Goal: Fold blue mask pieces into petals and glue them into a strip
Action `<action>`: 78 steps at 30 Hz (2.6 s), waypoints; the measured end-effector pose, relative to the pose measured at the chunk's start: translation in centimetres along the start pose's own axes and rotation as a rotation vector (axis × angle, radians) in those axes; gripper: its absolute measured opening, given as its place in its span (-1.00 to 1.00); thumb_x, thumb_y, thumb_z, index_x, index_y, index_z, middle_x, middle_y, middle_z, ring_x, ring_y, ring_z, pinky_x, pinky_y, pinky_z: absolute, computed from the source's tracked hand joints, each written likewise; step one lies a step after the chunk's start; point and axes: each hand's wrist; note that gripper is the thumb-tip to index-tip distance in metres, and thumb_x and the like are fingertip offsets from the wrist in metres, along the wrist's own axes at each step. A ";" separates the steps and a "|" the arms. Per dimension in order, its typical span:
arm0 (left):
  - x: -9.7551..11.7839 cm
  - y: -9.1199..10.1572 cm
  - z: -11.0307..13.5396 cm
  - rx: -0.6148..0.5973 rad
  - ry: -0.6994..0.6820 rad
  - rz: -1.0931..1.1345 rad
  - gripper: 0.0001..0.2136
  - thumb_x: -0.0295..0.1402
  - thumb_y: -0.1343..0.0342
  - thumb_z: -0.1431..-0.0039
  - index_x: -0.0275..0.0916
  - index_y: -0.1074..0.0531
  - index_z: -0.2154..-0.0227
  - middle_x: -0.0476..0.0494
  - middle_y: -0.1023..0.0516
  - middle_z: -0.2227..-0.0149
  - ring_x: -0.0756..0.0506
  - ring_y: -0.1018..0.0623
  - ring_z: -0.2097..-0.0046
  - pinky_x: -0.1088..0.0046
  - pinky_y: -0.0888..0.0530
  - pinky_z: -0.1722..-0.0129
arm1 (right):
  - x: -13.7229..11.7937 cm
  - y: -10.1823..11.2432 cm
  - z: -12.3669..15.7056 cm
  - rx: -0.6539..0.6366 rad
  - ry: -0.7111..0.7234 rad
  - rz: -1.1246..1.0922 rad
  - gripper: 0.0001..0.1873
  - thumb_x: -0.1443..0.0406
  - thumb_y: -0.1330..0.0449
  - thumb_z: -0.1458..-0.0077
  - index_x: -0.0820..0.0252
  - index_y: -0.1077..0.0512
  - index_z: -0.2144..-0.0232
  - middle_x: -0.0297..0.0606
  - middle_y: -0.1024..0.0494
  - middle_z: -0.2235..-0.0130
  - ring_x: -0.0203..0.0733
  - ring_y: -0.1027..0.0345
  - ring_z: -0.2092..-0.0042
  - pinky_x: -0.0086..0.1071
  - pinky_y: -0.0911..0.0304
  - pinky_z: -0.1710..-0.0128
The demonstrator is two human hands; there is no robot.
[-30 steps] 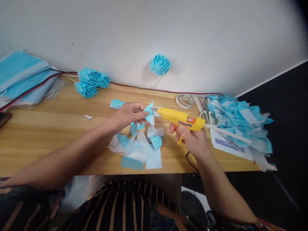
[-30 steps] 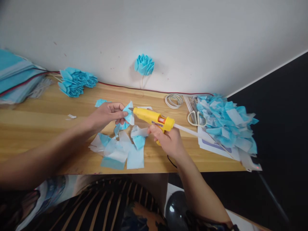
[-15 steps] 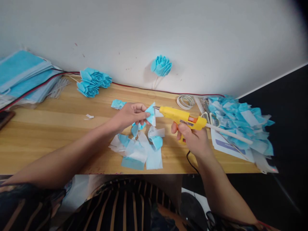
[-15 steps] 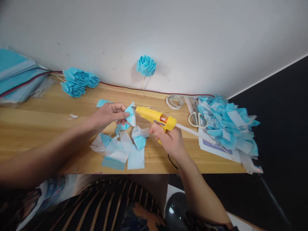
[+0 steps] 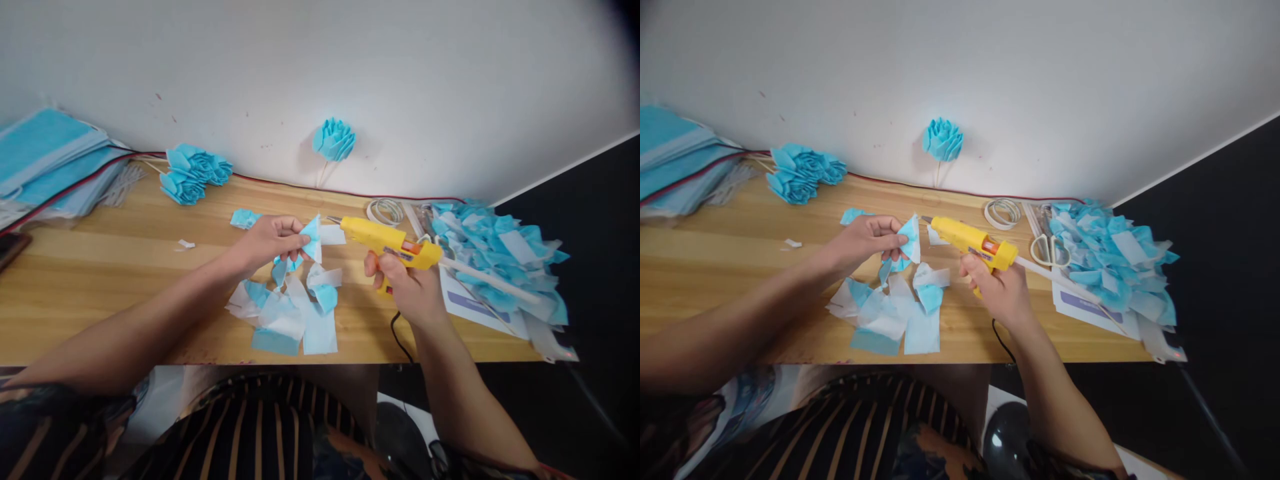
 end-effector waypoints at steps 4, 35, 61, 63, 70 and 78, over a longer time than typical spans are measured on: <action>-0.1 0.1 -0.1 0.007 -0.004 0.004 -0.79 -0.25 -0.30 -0.01 -0.29 -0.46 0.48 -0.10 -0.59 0.53 0.05 -0.44 0.53 0.56 -0.29 0.56 | 0.0 0.0 0.5 -0.031 0.014 -0.024 -0.58 0.01 -0.17 -0.16 0.16 -0.44 0.57 -0.29 -0.50 0.54 -0.32 -0.31 0.59 -0.46 -0.21 0.63; 0.0 0.1 0.0 -0.029 -0.007 -0.013 -0.80 -0.25 -0.28 -0.03 -0.29 -0.47 0.44 -0.04 -0.55 0.55 0.06 -0.43 0.53 0.56 -0.30 0.55 | 0.2 0.1 -0.5 -0.066 0.177 0.158 -0.64 0.00 -0.17 -0.22 0.09 -0.56 0.41 -0.29 -0.54 0.50 -0.13 -0.48 0.38 -0.25 -0.45 0.31; -0.3 0.0 -0.2 0.017 -0.015 0.033 -0.75 -0.21 -0.33 -0.01 -0.29 -0.45 0.46 -0.05 -0.58 0.52 0.07 -0.43 0.53 0.56 -0.31 0.55 | 9.7 10.0 -1.2 -0.207 0.202 0.786 -0.52 0.23 -0.12 -0.22 0.15 -0.41 -0.17 0.01 -0.56 -0.11 0.20 -0.44 -0.15 0.12 -0.36 -0.12; -0.2 0.0 -0.2 0.019 -0.010 0.033 -0.75 -0.22 -0.34 0.00 -0.29 -0.45 0.47 -0.05 -0.58 0.52 0.08 -0.43 0.53 0.55 -0.32 0.54 | 7.0 6.9 -1.5 -0.122 0.246 0.618 -0.60 0.25 -0.12 -0.26 0.06 -0.41 -0.13 -0.12 -0.60 -0.03 0.03 -0.54 0.04 -0.03 -0.45 0.03; -0.1 0.2 -0.2 -0.003 -0.005 0.096 -0.77 -0.23 -0.31 -0.05 -0.28 -0.45 0.47 -0.04 -0.56 0.54 0.07 -0.44 0.54 0.55 -0.33 0.54 | 2.9 -2.5 -3.2 0.087 0.737 0.420 -0.74 0.38 -0.25 -0.20 0.02 -0.40 0.07 -0.24 -0.58 0.13 -0.03 -0.46 0.05 -0.08 -0.37 0.03; -0.5 0.3 -0.3 -0.017 -0.004 0.143 -0.77 -0.22 -0.29 -0.08 -0.28 -0.44 0.46 -0.04 -0.56 0.53 0.06 -0.45 0.52 0.54 -0.35 0.51 | 2.9 -4.7 -4.4 0.111 0.801 0.298 -0.80 0.41 -0.25 -0.17 -0.02 -0.43 0.21 -0.25 -0.53 0.02 0.00 -0.40 -0.08 -0.03 -0.36 -0.01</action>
Point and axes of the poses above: each hand's wrist, its own z-axis away from the middle knuckle, its own y-axis out of the back of the hand, x = y × z
